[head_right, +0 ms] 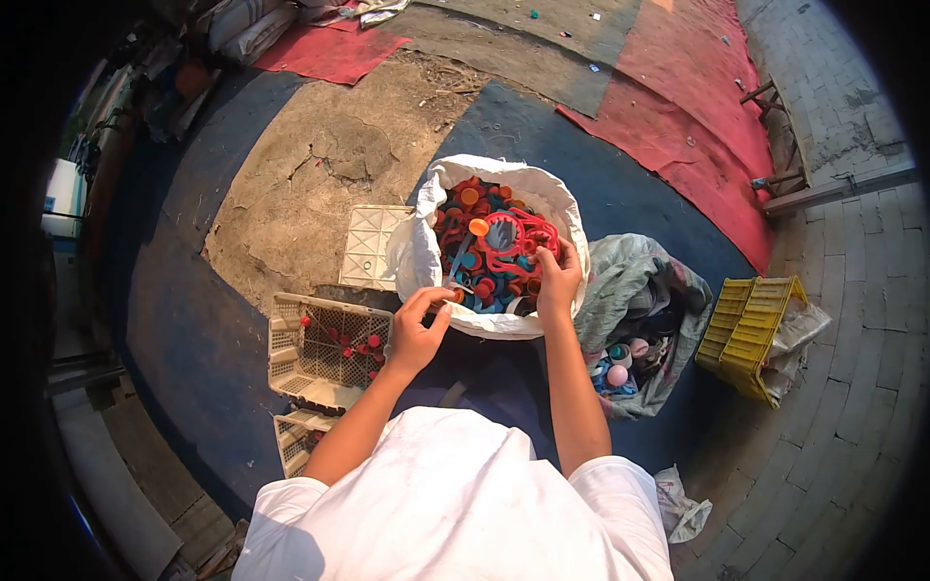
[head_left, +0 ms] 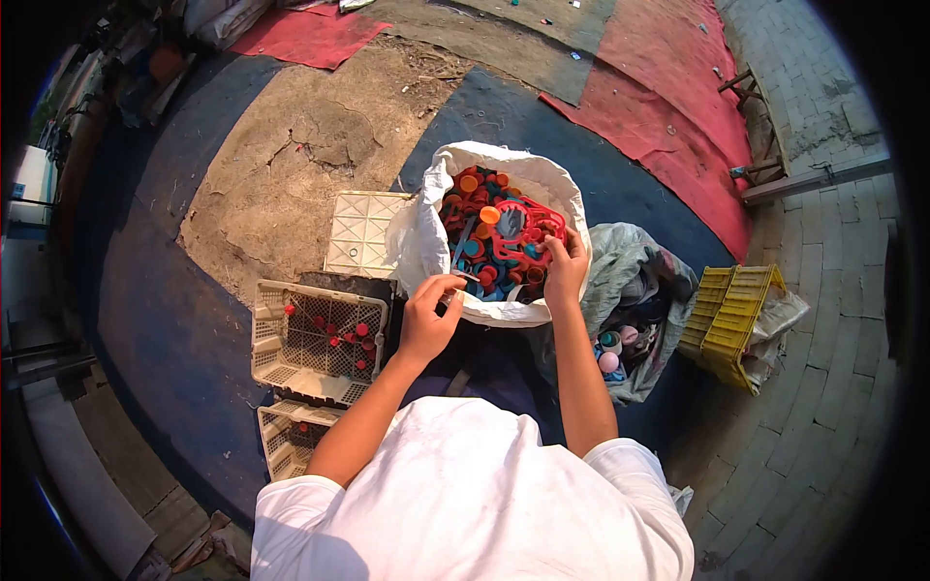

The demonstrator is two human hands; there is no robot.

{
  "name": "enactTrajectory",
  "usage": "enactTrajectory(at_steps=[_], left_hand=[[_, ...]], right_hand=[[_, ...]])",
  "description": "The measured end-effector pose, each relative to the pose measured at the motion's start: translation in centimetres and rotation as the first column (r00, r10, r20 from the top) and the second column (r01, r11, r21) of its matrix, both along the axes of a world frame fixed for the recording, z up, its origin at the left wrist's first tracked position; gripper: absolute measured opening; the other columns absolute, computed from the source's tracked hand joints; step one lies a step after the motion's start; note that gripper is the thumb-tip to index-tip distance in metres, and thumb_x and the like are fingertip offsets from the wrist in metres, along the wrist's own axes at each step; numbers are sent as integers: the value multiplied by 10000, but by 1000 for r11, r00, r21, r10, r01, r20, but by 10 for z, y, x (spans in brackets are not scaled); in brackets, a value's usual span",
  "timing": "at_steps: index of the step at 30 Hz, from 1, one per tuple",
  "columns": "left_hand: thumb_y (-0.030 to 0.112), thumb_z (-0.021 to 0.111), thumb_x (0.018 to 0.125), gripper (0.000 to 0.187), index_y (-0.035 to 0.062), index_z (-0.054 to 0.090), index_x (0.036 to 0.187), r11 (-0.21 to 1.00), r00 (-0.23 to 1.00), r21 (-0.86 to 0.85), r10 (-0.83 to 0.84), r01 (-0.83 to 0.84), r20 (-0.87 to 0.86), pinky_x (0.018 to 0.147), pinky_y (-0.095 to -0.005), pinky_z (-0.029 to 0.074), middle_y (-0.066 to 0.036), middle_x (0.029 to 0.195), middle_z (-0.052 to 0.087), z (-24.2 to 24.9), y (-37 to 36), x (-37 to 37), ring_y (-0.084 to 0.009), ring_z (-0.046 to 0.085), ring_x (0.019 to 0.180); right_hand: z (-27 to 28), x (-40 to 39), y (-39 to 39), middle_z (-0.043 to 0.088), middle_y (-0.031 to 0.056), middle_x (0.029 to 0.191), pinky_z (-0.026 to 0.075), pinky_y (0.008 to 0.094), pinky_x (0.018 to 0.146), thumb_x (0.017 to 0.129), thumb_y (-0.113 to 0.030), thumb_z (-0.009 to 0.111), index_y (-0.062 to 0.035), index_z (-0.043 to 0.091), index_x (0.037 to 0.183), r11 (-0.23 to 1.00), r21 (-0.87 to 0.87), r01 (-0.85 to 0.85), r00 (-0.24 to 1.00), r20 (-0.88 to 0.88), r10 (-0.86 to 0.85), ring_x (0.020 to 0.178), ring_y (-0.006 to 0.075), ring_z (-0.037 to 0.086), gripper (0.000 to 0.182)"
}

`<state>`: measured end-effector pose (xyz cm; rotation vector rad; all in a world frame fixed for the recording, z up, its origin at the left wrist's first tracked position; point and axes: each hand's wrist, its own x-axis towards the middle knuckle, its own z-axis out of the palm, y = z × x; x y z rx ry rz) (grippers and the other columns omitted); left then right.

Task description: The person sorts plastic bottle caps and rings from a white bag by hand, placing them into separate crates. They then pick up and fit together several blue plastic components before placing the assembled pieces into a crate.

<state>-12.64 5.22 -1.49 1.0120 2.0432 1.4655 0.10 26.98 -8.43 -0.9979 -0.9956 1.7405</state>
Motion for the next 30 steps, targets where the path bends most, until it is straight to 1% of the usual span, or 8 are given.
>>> enactTrajectory(at_steps=[3,9,10,14,18,22,26,30], left_hand=[[51,667,913,291,6,644,1199,1000,995,-25,13,-10,102,827,-339,561,-128,1127,681,-6,11,-4,-220,687,984],[90,685,903,478,-2,530,1346,997,997,-42,-69,68,-23,860,-364,570,-199,1367,566,-2,37,-2,-307,657,1107],[112,684,907,563,-24,469,1410,993,995,-61,-103,102,-11,990,-406,534,-247,1448,501,-7,39,-2,-380,583,1252],[161,691,911,692,-60,386,1492,976,982,-104,-188,191,36,1189,-465,358,-295,1549,385,-15,52,1,-436,401,1447],[171,714,917,669,-18,429,1492,980,971,-130,-172,151,-169,1102,-422,452,-250,1507,452,-44,74,2,-384,504,1368],[166,750,894,541,6,554,1373,979,994,-175,-99,104,35,948,-371,535,-176,1289,566,-43,89,-7,-278,617,1115],[129,795,837,521,34,606,1313,982,999,-183,-38,45,38,879,-356,542,-132,1209,603,-40,93,-7,-247,638,1010],[58,761,819,383,77,701,1197,979,994,-204,-13,-10,-108,886,-342,546,-131,1188,627,-28,90,-7,-248,661,1022]], right_hand=[[-19,5,-4,702,90,974,568,283,691,900,-26,660,18,592,1196,989,-138,-54,977,199,81,773,173,708,307],[-24,14,-10,709,113,1005,575,303,744,881,-22,693,27,565,1240,966,-247,-72,991,89,97,779,177,695,384],[-25,17,-9,709,113,1018,573,304,761,884,-28,705,22,565,1244,963,-248,-105,992,44,119,804,177,697,389],[-16,19,-14,686,109,1167,547,311,912,897,-44,722,-7,563,1271,958,-245,-151,982,-148,118,1052,171,670,408],[-1,21,-17,666,117,1234,551,343,962,910,-77,725,-22,529,1333,953,-219,-211,955,-255,153,1119,192,662,470],[11,24,-19,641,125,1293,546,373,1005,943,-143,703,-29,496,1387,952,-167,-255,932,-303,197,1177,211,646,504],[24,27,-20,631,117,1314,536,368,1017,1011,-205,631,-28,500,1396,932,-148,-331,876,-416,245,1205,212,632,444],[18,27,-17,635,108,1297,519,348,1018,1069,-228,556,-27,529,1375,941,-196,-276,914,-355,194,1179,186,636,367]])
